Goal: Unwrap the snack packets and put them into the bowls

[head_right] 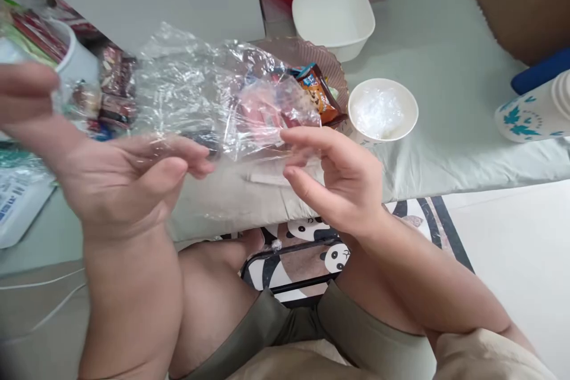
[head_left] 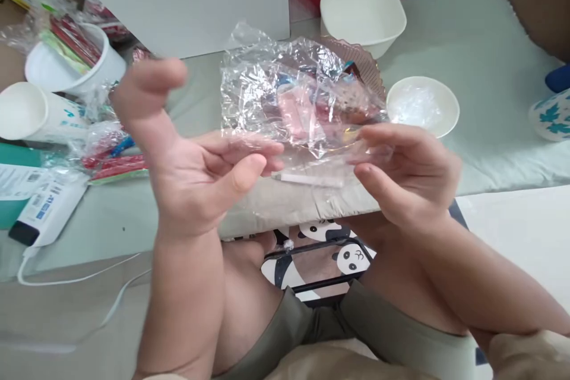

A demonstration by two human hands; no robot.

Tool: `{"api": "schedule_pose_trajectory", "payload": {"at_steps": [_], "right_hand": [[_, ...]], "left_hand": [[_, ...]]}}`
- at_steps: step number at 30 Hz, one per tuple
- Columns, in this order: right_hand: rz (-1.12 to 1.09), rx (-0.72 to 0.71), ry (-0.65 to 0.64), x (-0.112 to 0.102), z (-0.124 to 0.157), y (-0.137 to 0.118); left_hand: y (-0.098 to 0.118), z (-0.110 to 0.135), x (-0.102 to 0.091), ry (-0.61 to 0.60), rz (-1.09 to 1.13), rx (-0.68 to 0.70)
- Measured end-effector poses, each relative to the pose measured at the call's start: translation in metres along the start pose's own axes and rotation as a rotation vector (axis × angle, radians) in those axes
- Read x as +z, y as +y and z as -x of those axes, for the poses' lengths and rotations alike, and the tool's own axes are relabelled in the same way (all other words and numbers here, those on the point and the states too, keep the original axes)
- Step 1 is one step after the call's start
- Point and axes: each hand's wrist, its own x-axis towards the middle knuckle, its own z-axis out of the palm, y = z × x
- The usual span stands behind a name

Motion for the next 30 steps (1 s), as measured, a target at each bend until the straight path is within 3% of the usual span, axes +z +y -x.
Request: {"api": "schedule_pose_trajectory", "payload": {"at_steps": [4,9,11,14,19,24,27,30], "right_hand": [[0.15,-0.102,0.034,-0.004,-0.001,0.002],[0.354,-0.216,0.11,-0.007,-0.009,0.007],[0.352,-0.242,0.099,-0.008,-0.009,0.007],[0.225,-0.222,0.019,-0.004,-0.005,0.005],[-0.046,-0.081,-0.019,0.007,-0.002,0.007],[-0.308,0.157,-0.048,0.011,-0.006,0.017],[-0.261,0.312,-0.268,0.011,-0.009,0.015],[-0.15,0.391,-0.403,0.011,-0.008,0.01]], "left_hand": [[0.013,0.005,-0.004,-0.094,-0.239,0.107],[0.006,-0.001,-0.002,-0.02,-0.306,0.285],[0.003,-0.005,0.0,-0.038,-0.286,0.236],[0.0,-0.012,0.006,-0.073,-0.171,0.044],[-0.011,-0.018,0.017,-0.132,-0.019,-0.103],[-0.029,-0.013,0.013,-0.25,0.088,-0.203],[-0.038,-0.013,0.008,-0.326,0.148,-0.286],[-0.044,-0.018,0.004,-0.198,0.252,-0.339]]}}
